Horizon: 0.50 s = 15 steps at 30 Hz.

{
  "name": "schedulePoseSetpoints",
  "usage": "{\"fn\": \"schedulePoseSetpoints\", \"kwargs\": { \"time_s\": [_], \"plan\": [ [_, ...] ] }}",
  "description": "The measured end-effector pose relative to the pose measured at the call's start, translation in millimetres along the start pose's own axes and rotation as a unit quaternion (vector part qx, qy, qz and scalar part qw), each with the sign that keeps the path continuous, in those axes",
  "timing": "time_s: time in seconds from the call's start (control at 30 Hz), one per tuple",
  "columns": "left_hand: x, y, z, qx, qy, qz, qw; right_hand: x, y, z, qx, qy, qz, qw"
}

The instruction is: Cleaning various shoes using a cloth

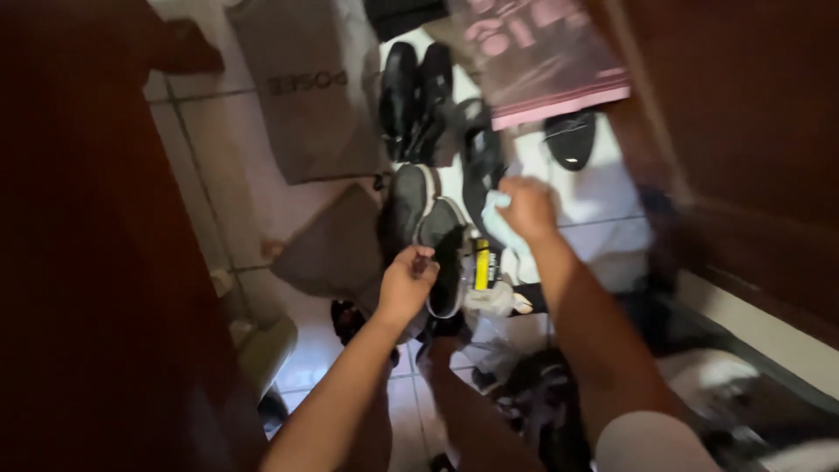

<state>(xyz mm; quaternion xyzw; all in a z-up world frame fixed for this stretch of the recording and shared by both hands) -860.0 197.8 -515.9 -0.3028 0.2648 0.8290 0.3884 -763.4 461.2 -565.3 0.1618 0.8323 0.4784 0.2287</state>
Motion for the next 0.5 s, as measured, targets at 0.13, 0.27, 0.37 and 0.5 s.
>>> {"fn": "schedulePoseSetpoints", "kwargs": {
  "time_s": [0.13,0.27,0.37,0.5],
  "plan": [
    [-35.5,-0.1,75.9,0.067,-0.217,0.056,0.972,-59.9,55.8,-42.0,0.013,-0.031,-0.007,0.999],
    [-70.7,-1.4,140.2,0.077,-0.385,0.077,0.917,-102.6,144.6,-112.1,0.017,0.047,-0.025,0.998],
    [-113.0,13.4,185.8,0.130,-0.357,0.049,0.924,-134.1,218.6,-169.8,0.013,0.113,0.013,0.993],
    [-214.9,42.8,262.0,0.180,-0.214,0.071,0.958,-185.2,312.0,-232.6,-0.005,0.166,0.062,0.984]
  ]
}}
Point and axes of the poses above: each hand's wrist, its own x-axis towards the middle knuckle, its own y-axis out of the back of the hand, z = x × y, the point moved 1 cm from there along x, towards the middle knuckle, and after that the axes turned 4 degrees about x, right-handed, at the moved point
